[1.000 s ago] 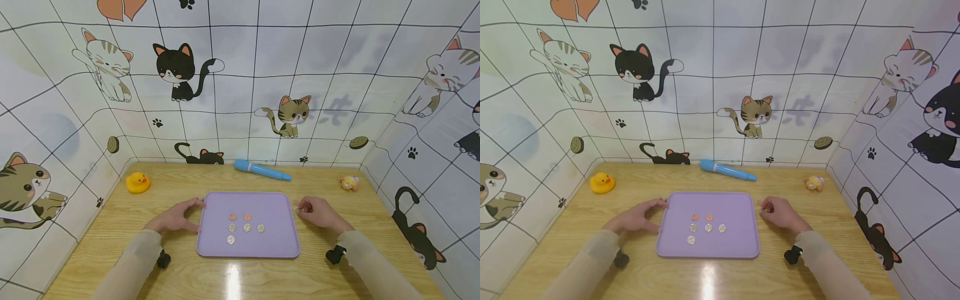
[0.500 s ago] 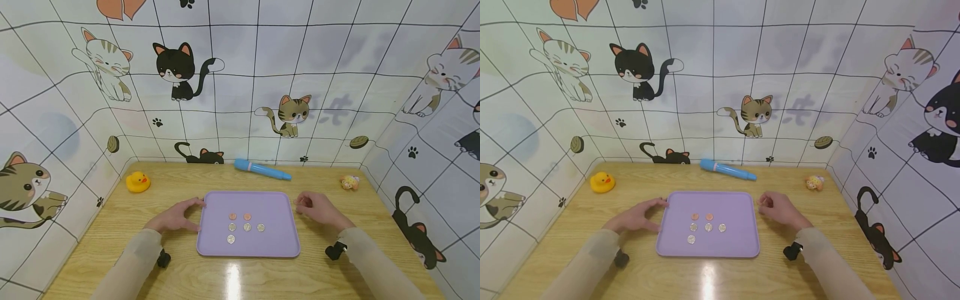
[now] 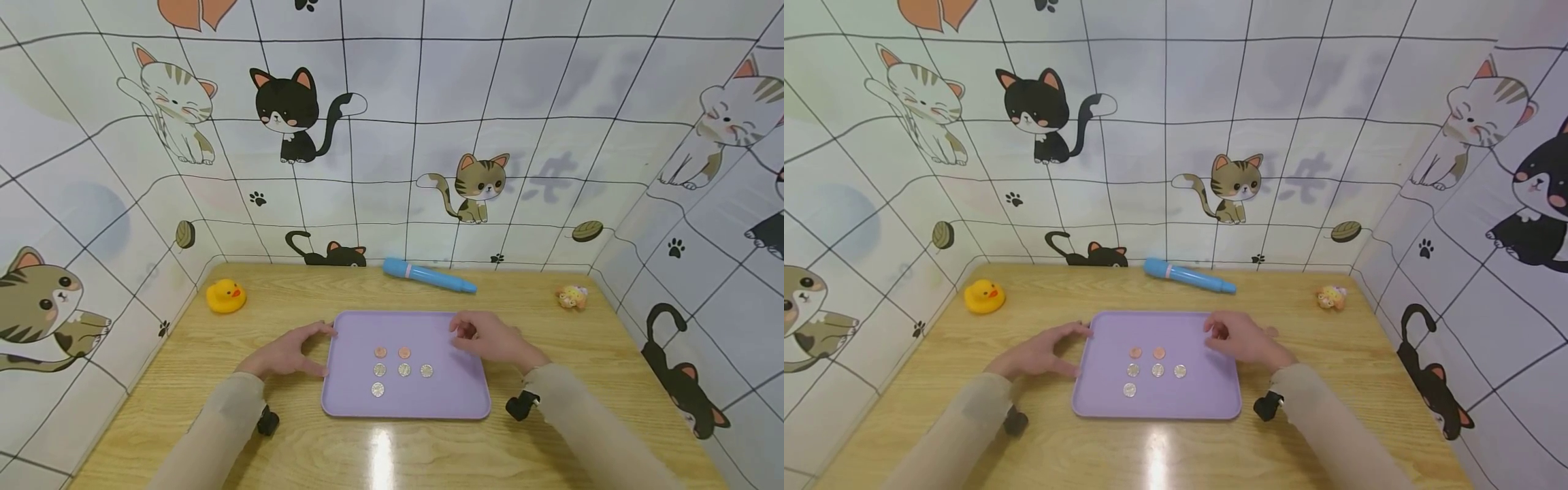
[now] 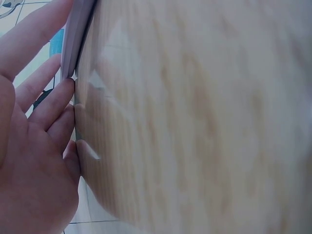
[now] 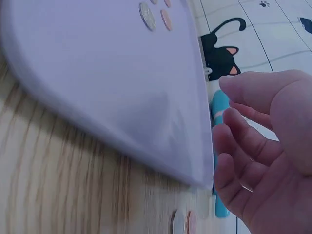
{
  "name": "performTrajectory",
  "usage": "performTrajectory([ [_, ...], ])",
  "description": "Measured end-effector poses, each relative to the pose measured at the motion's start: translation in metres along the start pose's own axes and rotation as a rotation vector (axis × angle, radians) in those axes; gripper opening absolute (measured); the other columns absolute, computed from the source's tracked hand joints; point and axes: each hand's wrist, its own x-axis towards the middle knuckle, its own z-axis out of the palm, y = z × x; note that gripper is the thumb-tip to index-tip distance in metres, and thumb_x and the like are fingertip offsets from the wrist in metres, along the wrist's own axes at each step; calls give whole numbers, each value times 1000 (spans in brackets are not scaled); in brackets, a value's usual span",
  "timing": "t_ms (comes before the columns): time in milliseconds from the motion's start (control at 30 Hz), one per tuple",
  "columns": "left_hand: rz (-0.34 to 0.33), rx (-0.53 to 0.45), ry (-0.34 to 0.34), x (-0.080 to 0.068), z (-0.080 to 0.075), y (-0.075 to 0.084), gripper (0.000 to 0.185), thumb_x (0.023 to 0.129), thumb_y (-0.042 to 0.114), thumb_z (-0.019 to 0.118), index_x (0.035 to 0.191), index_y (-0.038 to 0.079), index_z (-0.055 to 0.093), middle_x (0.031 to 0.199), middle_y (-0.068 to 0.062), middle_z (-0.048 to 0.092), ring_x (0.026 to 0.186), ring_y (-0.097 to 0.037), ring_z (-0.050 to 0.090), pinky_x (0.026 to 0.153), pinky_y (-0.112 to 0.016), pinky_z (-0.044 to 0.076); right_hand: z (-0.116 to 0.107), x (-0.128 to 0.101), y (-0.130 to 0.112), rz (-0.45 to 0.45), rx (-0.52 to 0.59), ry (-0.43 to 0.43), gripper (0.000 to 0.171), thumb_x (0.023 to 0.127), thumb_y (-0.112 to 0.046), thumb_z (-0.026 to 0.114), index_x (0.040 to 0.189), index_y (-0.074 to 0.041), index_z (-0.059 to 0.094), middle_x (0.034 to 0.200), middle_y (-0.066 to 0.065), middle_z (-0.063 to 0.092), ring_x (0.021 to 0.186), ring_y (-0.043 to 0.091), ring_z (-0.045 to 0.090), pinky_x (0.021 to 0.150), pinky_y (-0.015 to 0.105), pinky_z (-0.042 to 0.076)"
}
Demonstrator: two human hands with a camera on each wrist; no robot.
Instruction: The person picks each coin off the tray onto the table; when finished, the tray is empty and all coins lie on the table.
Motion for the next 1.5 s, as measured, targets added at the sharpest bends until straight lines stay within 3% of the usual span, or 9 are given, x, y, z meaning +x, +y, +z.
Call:
performTrajectory([
  [167, 9, -5, 6, -1, 0, 1, 70, 79, 32, 94, 140, 30, 60, 171, -14, 31, 159, -44, 19, 126, -70, 12, 12, 13, -10, -26, -19, -74, 15, 97, -11, 74, 110, -5, 70, 87, -5, 67, 79, 11, 60, 70, 26, 54],
  [533, -12, -5, 0, -1, 2, -1, 71, 78, 33, 94, 140, 33, 60, 172, -10, 31, 159, -41, 20, 127, -67, 13, 35, 37, -23, -107, -108, -105, 15, 93, -14, 79, 107, -12, 74, 90, -11, 70, 84, 5, 63, 76, 26, 56],
  [767, 3, -5, 9, -2, 1, -2, 71, 79, 33, 94, 141, 30, 60, 171, -12, 31, 159, -43, 19, 126, -69, 12, 43, 48, -34, -100, -75, -172, 14, 94, -14, 77, 108, -13, 74, 96, -7, 71, 90, 9, 64, 83, 30, 56],
  [1200, 5, -22, 7, 1, 2, -5, 70, 77, 34, 95, 138, 34, 60, 171, -10, 31, 159, -41, 20, 126, -68, 12, 53, 60, -40, -130, -73, -231, 11, 94, -13, 76, 105, -13, 74, 86, -7, 65, 78, 10, 57, 73, 27, 50],
  [1500, 5, -29, 6, 2, 1, -6, 70, 78, 33, 94, 139, 33, 60, 172, -11, 30, 159, -42, 18, 126, -69, 11, 55, 64, -41, -123, -129, -247, 8, 97, -17, 76, 104, -14, 74, 90, -2, 66, 83, 15, 59, 76, 28, 50],
])
